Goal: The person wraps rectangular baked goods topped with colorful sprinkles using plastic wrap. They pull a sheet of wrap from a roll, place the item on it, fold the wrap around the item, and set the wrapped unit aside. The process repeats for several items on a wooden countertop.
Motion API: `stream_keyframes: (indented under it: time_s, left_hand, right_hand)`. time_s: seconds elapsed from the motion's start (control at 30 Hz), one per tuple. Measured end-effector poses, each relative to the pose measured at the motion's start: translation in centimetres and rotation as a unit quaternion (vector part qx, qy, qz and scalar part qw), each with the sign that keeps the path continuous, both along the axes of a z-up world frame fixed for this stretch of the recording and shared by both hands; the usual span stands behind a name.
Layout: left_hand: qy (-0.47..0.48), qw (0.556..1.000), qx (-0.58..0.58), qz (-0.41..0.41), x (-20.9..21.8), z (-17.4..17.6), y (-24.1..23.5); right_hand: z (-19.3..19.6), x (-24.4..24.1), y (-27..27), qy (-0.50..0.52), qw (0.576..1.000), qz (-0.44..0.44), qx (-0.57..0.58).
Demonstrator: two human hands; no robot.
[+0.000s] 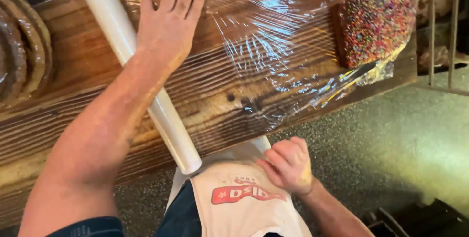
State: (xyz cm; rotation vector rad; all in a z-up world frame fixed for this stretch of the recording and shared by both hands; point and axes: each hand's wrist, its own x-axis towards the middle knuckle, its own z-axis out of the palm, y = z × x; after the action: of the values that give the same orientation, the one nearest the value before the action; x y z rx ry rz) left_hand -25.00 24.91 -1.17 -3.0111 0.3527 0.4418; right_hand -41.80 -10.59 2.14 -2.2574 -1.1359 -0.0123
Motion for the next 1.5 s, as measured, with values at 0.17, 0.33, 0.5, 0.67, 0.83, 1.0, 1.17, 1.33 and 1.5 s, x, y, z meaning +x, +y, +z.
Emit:
stream_keyframes:
  time_s: [0.17, 0.33, 0.5, 0.67, 0.83, 1.0, 1.17, 1.33, 1.5]
  left_hand:
    - [-0.026, 0.999, 0.03, 0.0, -0.4, -0.6, 0.1]
    - [-0.01, 0.999, -0.028, 0.015, -0.6, 0.9, 0.2]
    - [-0.097, 0.983, -0.156, 0.003, -1.9, 4.1, -2.8]
    - [-0.067, 0.939, -0.245, -0.233, -4.8, 4.6, -9.4]
    - [-0.342, 0.871, -0.265, -0.234, 0.2, -0.7, -8.2]
    - [-0.372, 0.879, -0.191, -0.229, 7.9, 6.0, -6.6]
    - [-0.256, 0.878, -0.341, -0.218, 16.3, 12.2, -13.0]
    - [-0.128, 0.892, -0.413, -0.133, 26.3, 10.6, -26.3]
    - [-0.015, 0.929, -0.369, 0.002, 31.6, 2.8, -33.6]
  right_hand:
    - [-2.6, 1.2, 1.7, -0.108, 0.987, -0.091, -0.08]
    - [-2.3, 2.5, 2.9, -0.101, 0.99, -0.09, -0.032]
    - [-1.1, 2.6, 1.9, -0.017, 0.987, -0.157, 0.023]
    - [0.7, 3.1, 1.5, 0.07, 0.978, -0.181, 0.081]
    - [1.9, 3.4, 0.6, 0.084, 0.957, -0.245, 0.131]
    - [5.9, 5.8, -3.8, 0.12, 0.947, -0.266, 0.136]
    - [7.2, 11.2, -11.6, 0.029, 0.853, -0.436, 0.286]
    - [3.0, 15.9, -20.8, 0.009, 0.809, -0.541, 0.229]
    - [-2.6, 19.5, -27.0, 0.034, 0.845, -0.522, 0.11]
